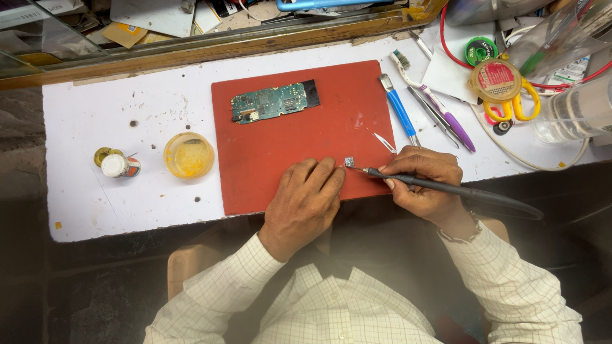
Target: The person uses a utility knife to scrape a small electronic component on a red work mat, then dips a brush into a flux container and brushes flux onto the component and the adjacent circuit board, holding the component steady with the other hand.
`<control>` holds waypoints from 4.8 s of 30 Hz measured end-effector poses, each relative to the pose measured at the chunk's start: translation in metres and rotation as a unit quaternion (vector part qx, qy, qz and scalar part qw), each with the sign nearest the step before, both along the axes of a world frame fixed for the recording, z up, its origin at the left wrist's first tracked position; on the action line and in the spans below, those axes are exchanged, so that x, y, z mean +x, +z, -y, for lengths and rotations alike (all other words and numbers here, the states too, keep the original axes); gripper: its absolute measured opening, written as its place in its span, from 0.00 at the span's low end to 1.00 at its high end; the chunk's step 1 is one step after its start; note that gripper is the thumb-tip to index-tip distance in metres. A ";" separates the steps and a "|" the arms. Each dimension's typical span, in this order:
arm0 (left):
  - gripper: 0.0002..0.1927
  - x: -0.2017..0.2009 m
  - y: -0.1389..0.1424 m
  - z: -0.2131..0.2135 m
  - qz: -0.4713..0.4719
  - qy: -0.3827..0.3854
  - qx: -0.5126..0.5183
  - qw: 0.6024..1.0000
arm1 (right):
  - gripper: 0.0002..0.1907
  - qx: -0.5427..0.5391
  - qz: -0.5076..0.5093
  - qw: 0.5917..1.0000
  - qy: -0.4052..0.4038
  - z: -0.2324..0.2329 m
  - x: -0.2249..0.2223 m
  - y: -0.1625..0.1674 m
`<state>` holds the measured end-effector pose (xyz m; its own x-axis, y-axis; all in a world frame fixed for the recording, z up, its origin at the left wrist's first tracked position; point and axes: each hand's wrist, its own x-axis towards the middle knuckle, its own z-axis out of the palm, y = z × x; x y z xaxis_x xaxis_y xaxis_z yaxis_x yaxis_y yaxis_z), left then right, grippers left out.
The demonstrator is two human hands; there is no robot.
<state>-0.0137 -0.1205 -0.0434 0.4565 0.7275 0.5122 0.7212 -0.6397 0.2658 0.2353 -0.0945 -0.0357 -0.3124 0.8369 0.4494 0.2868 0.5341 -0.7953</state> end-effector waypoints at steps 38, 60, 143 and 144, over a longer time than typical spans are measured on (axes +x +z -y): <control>0.24 0.000 0.004 0.000 -0.011 -0.003 -0.019 1.000 | 0.10 0.009 -0.001 0.999 -0.042 0.006 0.001 -0.002; 0.23 0.000 0.005 0.000 -0.002 -0.004 -0.012 1.000 | 0.10 0.023 0.006 0.999 -0.030 0.004 0.001 -0.003; 0.21 0.000 0.003 -0.001 -0.011 0.004 -0.009 1.000 | 0.10 0.010 -0.005 0.999 -0.033 0.005 0.002 -0.003; 0.21 0.001 0.003 -0.001 -0.008 0.003 -0.011 1.000 | 0.10 0.017 -0.001 0.999 -0.032 0.005 0.002 -0.003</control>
